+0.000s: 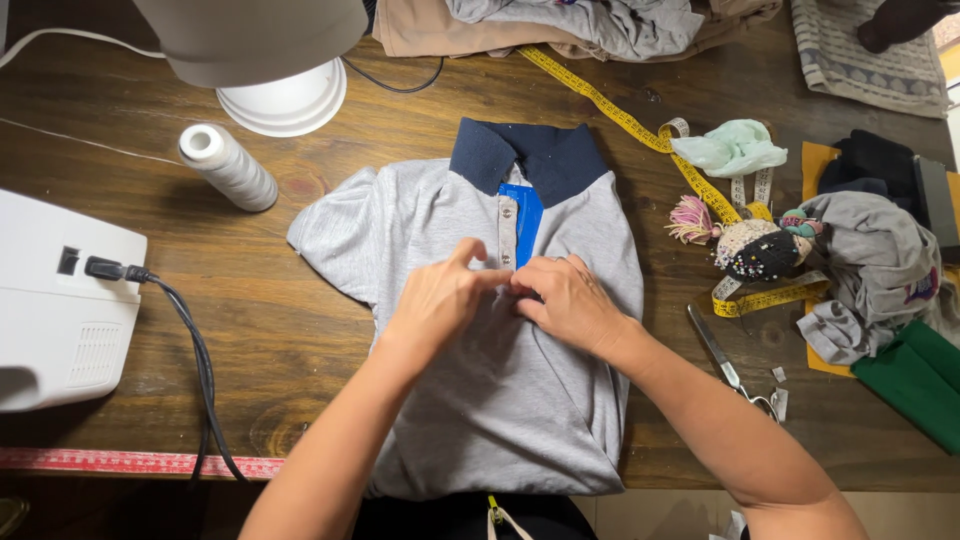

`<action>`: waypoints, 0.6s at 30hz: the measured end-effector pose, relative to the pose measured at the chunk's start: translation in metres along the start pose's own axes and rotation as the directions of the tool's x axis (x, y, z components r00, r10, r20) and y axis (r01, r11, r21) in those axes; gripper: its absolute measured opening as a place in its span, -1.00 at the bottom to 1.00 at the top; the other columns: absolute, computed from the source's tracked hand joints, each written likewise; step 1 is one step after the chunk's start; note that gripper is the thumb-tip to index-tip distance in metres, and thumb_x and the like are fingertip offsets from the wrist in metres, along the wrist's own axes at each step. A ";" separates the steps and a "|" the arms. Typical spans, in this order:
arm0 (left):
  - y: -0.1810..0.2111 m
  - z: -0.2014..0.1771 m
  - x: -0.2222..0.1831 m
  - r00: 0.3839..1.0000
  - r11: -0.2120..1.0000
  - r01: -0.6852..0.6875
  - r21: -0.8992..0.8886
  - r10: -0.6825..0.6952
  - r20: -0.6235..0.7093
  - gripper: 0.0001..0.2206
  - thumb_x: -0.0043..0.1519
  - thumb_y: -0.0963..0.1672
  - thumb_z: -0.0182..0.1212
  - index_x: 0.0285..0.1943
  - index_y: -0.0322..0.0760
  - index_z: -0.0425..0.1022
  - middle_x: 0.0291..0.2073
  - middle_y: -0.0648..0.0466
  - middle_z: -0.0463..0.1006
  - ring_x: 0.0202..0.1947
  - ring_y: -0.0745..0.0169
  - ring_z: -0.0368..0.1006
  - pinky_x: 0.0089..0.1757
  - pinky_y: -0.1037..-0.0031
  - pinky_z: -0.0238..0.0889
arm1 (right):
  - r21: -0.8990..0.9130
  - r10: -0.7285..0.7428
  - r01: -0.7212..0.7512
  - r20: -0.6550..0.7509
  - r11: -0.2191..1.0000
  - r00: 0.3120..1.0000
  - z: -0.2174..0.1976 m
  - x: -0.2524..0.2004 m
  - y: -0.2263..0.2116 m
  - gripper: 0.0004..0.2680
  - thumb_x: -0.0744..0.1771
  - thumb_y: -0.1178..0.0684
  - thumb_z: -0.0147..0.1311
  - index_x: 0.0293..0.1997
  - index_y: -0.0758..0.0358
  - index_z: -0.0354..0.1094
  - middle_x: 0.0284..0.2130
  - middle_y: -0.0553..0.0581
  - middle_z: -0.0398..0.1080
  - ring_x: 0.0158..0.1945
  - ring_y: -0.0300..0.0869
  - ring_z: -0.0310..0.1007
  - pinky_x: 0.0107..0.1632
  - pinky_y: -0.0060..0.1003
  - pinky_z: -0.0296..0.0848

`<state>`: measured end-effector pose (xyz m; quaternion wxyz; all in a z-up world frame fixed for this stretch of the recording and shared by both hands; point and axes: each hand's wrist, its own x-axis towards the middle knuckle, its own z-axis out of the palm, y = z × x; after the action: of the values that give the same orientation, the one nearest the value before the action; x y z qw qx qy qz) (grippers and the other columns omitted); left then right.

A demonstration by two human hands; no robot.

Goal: Inspecting and aligning the placket of a polo shirt using a measuring template

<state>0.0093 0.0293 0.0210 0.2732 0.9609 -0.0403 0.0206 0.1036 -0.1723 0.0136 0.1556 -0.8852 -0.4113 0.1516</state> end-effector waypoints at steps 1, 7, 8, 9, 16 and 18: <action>-0.002 0.001 0.004 1.000 1.000 0.000 -0.002 0.000 -0.003 -0.70 0.33 -0.09 -0.02 0.00 0.34 0.62 -0.01 0.20 0.37 -0.35 -0.32 0.62 -0.28 -0.02 0.51 | -0.003 -0.001 0.001 0.001 1.000 1.000 0.000 -0.002 0.000 -0.92 0.26 0.01 0.22 -0.24 -0.11 0.46 -0.34 -0.10 0.47 -0.16 -0.13 0.53 -0.02 -0.22 0.33; -0.008 -0.004 0.014 0.994 0.999 -0.037 -0.004 0.037 0.099 -0.86 0.21 0.04 0.27 -0.14 0.26 0.71 -0.08 0.25 0.42 -0.31 -0.33 0.62 -0.18 -0.06 0.53 | -0.056 -0.038 0.036 -0.031 0.998 0.999 -0.003 -0.006 -0.006 -0.93 0.26 -0.01 0.25 -0.29 -0.04 0.45 -0.42 -0.06 0.45 -0.22 -0.11 0.51 -0.05 -0.18 0.31; -0.010 -0.003 0.013 0.995 0.999 -0.033 0.007 0.032 0.099 -0.85 0.18 0.04 0.30 -0.12 0.26 0.71 -0.07 0.27 0.42 -0.31 -0.32 0.62 -0.17 -0.06 0.53 | -0.046 -0.048 0.047 -0.031 0.998 0.998 -0.004 -0.006 -0.007 -0.93 0.25 -0.02 0.26 -0.31 -0.04 0.45 -0.40 -0.03 0.45 -0.20 -0.08 0.50 -0.04 -0.16 0.31; -0.011 -0.002 0.013 0.995 0.999 -0.030 0.018 0.028 0.099 -0.83 0.16 0.05 0.33 -0.10 0.27 0.72 -0.06 0.28 0.42 -0.31 -0.32 0.62 -0.16 -0.07 0.53 | -0.036 -0.059 0.058 -0.031 0.998 0.998 -0.006 -0.005 -0.009 -0.92 0.25 -0.02 0.28 -0.33 -0.05 0.45 -0.38 -0.01 0.45 -0.18 -0.05 0.50 -0.04 -0.15 0.31; -0.016 -0.001 0.018 0.989 1.000 -0.008 -0.006 0.009 0.146 -0.79 0.13 0.05 0.37 -0.06 0.35 0.70 -0.03 0.28 0.40 -0.25 -0.35 0.60 -0.12 -0.07 0.52 | 0.084 -0.024 0.016 0.091 0.996 0.996 -0.019 -0.004 -0.023 -0.92 0.27 0.05 0.22 -0.34 0.01 0.36 -0.42 0.07 0.50 -0.21 0.08 0.56 -0.10 -0.05 0.43; -0.017 0.000 0.018 0.991 1.000 -0.020 -0.014 0.022 0.132 -0.80 0.12 0.06 0.37 -0.08 0.32 0.70 -0.04 0.30 0.40 -0.25 -0.33 0.61 -0.14 -0.07 0.53 | 0.170 0.041 -0.064 0.133 0.983 0.990 -0.033 -0.005 -0.035 -0.94 0.29 0.02 0.16 -0.31 0.04 0.36 -0.40 0.11 0.54 -0.19 0.11 0.58 -0.14 -0.03 0.46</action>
<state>0.0284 0.0427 0.0133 0.2760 0.9579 -0.0686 -0.0407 0.0902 -0.1594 0.0584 0.2010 -0.8672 -0.3823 0.2479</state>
